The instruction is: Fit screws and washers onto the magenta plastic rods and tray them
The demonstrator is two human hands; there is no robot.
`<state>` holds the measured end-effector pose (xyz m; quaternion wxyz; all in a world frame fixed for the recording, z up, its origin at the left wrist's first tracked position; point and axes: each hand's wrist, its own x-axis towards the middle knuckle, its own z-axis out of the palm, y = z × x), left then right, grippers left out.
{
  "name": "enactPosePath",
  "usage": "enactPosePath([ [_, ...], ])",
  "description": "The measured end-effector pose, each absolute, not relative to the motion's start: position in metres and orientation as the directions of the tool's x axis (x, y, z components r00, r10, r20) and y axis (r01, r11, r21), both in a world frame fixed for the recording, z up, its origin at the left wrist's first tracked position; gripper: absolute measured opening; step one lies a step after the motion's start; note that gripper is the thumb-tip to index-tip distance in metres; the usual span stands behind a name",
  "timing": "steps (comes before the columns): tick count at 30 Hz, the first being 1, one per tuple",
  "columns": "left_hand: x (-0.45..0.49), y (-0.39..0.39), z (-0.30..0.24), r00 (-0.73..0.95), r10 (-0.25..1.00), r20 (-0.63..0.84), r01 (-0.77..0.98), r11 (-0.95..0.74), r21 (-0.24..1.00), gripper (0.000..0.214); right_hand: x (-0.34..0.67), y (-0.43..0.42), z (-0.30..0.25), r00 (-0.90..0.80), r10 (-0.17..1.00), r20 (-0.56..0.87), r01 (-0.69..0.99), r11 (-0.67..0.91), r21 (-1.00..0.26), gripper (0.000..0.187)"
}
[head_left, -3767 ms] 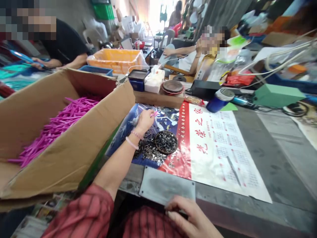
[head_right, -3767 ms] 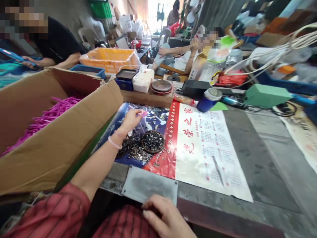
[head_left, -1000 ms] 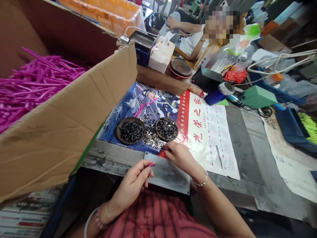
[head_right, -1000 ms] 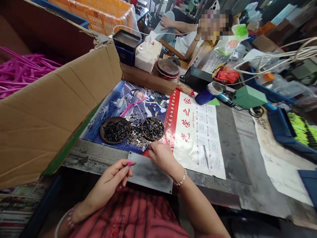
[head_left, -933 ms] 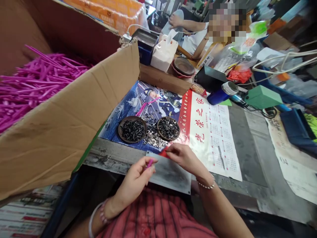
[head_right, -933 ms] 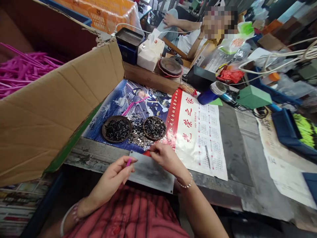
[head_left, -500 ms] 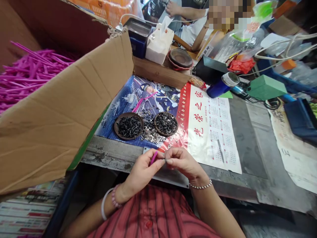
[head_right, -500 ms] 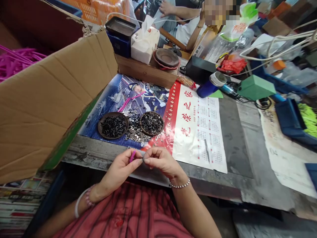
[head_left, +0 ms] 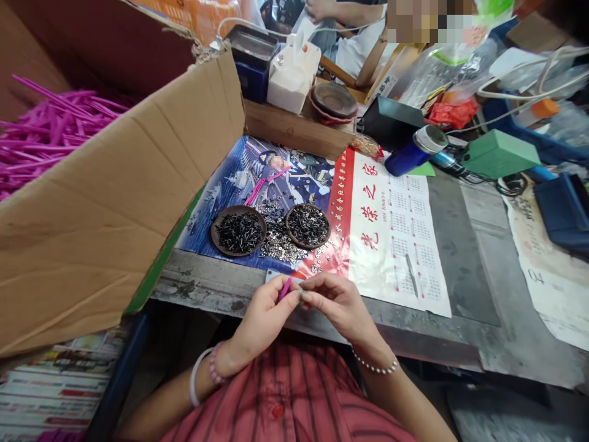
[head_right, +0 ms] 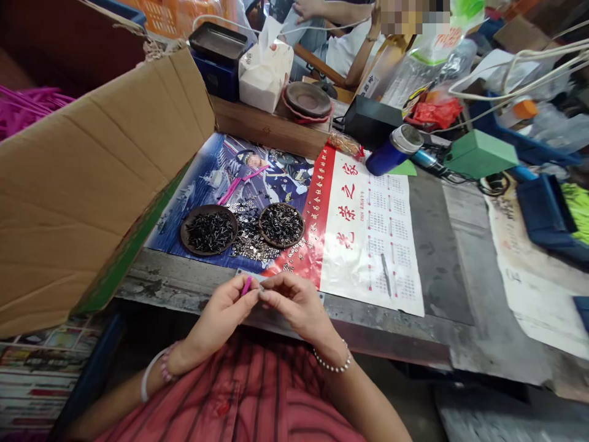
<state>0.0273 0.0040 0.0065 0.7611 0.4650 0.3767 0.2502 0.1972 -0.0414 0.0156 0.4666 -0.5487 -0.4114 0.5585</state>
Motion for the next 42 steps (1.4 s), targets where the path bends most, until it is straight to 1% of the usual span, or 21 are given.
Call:
enactPosePath([
  [1, 0.027, 0.004, 0.006, 0.604, 0.712, -0.359, -0.044, 0.479, 0.877, 0.029, 0.197, -0.044, 0.016, 0.052, 0.98, -0.191, 0.012, -0.192, -0.981, 0.023],
  [3, 0.027, 0.004, 0.006, 0.619, 0.68, -0.394, -0.057, 0.538, 0.841, 0.034, 0.197, -0.048, 0.017, 0.082, 0.994, -0.076, 0.236, -0.093, -0.967, 0.018],
  [5, 0.026, 0.005, 0.007, 0.628, 0.658, -0.415, -0.046, 0.564, 0.824, 0.039, 0.196, -0.051, 0.018, 0.087, 0.994, 0.062, 0.475, 0.014, -0.88, 0.014],
  [6, 0.024, 0.006, 0.009, 0.64, 0.648, -0.413, -0.029, 0.557, 0.83, 0.039, 0.196, -0.053, 0.019, 0.079, 0.99, 0.118, 0.565, 0.053, -0.824, 0.014],
  [7, 0.023, 0.006, 0.01, 0.655, 0.641, -0.4, -0.008, 0.535, 0.845, 0.039, 0.195, -0.054, 0.02, 0.072, 0.985, 0.157, 0.626, 0.078, -0.776, 0.014],
  [9, 0.019, 0.006, 0.013, 0.685, 0.638, -0.353, 0.034, 0.456, 0.89, 0.036, 0.194, -0.056, 0.021, 0.078, 0.98, 0.181, 0.676, 0.082, -0.733, 0.015],
  [11, 0.015, 0.006, 0.016, 0.701, 0.645, -0.304, 0.071, 0.362, 0.93, 0.035, 0.195, -0.057, 0.022, 0.116, 0.98, 0.161, 0.653, 0.048, -0.756, 0.013],
  [14, 0.012, 0.005, 0.02, 0.684, 0.694, -0.225, 0.121, 0.196, 0.973, 0.024, 0.197, -0.058, 0.022, 0.189, 0.979, 0.073, 0.501, -0.032, -0.865, 0.007],
  [17, 0.011, 0.005, 0.023, 0.687, 0.717, -0.12, 0.167, 0.005, 0.986, 0.017, 0.2, -0.059, 0.022, 0.214, 0.977, -0.02, 0.314, -0.088, -0.945, 0.019],
  [19, 0.009, 0.006, 0.024, 0.717, 0.692, -0.085, 0.196, -0.083, 0.977, 0.015, 0.202, -0.059, 0.023, 0.199, 0.979, -0.05, 0.262, -0.102, -0.96, 0.019],
  [21, 0.007, 0.006, 0.024, 0.736, 0.672, -0.081, 0.235, -0.142, 0.962, 0.015, 0.204, -0.059, 0.024, 0.171, 0.983, -0.061, 0.259, -0.104, -0.96, 0.013],
  [23, 0.004, 0.005, 0.024, 0.737, 0.672, -0.074, 0.278, -0.201, 0.939, 0.015, 0.204, -0.058, 0.027, 0.138, 0.988, -0.065, 0.262, -0.1, -0.96, 0.011],
  [26, 0.001, 0.002, 0.024, 0.726, 0.687, -0.04, 0.334, -0.301, 0.893, 0.014, 0.202, -0.056, 0.032, 0.095, 0.992, -0.083, 0.257, -0.105, -0.961, 0.017],
  [29, -0.001, 0.001, 0.024, 0.717, 0.697, 0.006, 0.392, -0.41, 0.824, 0.018, 0.198, -0.054, 0.036, 0.049, 0.994, -0.095, 0.259, -0.105, -0.96, 0.023],
  [34, -0.001, 0.003, 0.029, 0.76, 0.645, 0.079, 0.431, -0.591, 0.682, 0.027, 0.194, -0.054, 0.038, -0.009, 0.994, -0.107, 0.265, -0.1, -0.959, 0.024],
  [38, -0.001, 0.004, 0.031, 0.782, 0.609, 0.131, 0.42, -0.671, 0.611, 0.028, 0.192, -0.056, 0.036, 0.004, 0.994, -0.108, 0.271, -0.105, -0.957, 0.019],
  [42, -0.002, 0.002, 0.031, 0.806, 0.579, 0.123, 0.416, -0.702, 0.578, 0.026, 0.189, -0.058, 0.035, 0.015, 0.998, -0.059, 0.328, -0.061, -0.943, 0.014],
])
